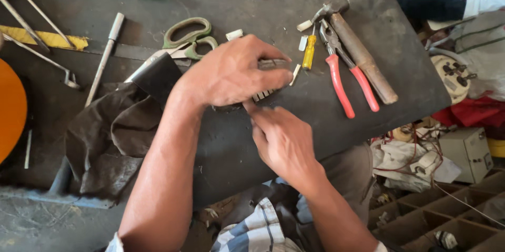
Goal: The person inserts small white rectangular pieces into slots on a circular metal stator using fingers, a hammer, and a screwdriver. They repeatedly tap the pieces into place and adjust them while working at a cluttered workbench.
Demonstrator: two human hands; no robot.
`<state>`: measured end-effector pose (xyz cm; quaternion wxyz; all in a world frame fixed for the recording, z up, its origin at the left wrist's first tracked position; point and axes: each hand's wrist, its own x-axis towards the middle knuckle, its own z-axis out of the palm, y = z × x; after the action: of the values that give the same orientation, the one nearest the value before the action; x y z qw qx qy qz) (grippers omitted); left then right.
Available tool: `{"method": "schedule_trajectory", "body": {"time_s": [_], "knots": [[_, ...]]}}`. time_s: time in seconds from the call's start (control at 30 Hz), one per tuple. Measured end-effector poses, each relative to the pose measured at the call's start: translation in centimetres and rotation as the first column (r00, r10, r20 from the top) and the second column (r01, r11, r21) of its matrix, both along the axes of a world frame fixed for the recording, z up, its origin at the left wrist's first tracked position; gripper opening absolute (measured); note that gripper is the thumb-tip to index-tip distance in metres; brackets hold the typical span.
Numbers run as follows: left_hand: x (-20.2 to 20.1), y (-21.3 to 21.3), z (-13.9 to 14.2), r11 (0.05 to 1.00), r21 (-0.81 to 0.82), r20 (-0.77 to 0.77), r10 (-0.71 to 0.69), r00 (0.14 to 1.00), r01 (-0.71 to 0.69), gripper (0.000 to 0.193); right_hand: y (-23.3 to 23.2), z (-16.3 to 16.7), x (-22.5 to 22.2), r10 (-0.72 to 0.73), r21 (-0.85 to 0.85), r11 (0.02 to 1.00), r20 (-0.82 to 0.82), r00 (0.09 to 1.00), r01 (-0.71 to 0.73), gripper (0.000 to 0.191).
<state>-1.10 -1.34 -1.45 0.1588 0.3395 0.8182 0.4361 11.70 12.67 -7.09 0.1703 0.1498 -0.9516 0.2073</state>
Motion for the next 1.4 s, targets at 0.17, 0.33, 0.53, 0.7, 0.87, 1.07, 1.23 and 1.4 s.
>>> {"method": "schedule_trajectory", "body": {"time_s": [0.17, 0.33, 0.53, 0.7, 0.87, 1.07, 1.23, 1.4], "knots": [[0.0, 0.1, 0.0, 0.994, 0.073, -0.251, -0.056, 0.966, 0.077, 0.039, -0.3, 0.3, -0.1, -0.013, 0.025, 1.0, -0.034, 0.999, 0.014, 0.036], [0.1, 0.2, 0.3, 1.0, 0.027, -0.043, 0.016, 0.999, -0.014, 0.044, -0.2, 0.4, 0.2, 0.005, 0.078, 0.997, -0.056, 0.998, 0.0, 0.044], [0.3, 0.4, 0.0, 0.999, 0.038, -0.155, -0.016, 0.988, 0.022, 0.041, -0.1, 0.7, 0.6, -0.057, 0.202, 0.976, -0.114, 0.992, 0.08, 0.041], [0.2, 0.6, -0.2, 0.999, -0.004, -0.067, 0.046, 0.997, -0.046, 0.041, -0.1, 1.5, 0.5, -0.061, 0.238, 0.968, -0.058, 0.996, 0.073, 0.047], [0.0, 0.3, -0.9, 0.997, 0.019, -0.284, -0.066, 0.957, 0.074, 0.025, 0.2, 1.4, 0.3, -0.035, 0.176, 0.983, -0.06, 0.998, 0.045, 0.04], [-0.5, 0.2, -1.7, 0.979, -0.053, -0.621, -0.185, 0.761, 0.195, 0.026, 0.2, 1.3, 0.1, -0.043, 0.19, 0.98, -0.083, 0.996, 0.058, 0.035], [-0.5, 0.3, -1.9, 0.988, -0.002, -0.535, -0.134, 0.834, 0.157, 0.021, 0.2, 1.6, 0.2, -0.05, 0.185, 0.981, -0.084, 0.995, 0.065, 0.037], [-0.3, 0.4, -1.9, 0.981, -0.023, -0.698, -0.154, 0.699, 0.193, 0.03, 0.2, 1.3, 0.1, -0.064, 0.178, 0.981, -0.067, 0.996, 0.075, 0.033]]}}
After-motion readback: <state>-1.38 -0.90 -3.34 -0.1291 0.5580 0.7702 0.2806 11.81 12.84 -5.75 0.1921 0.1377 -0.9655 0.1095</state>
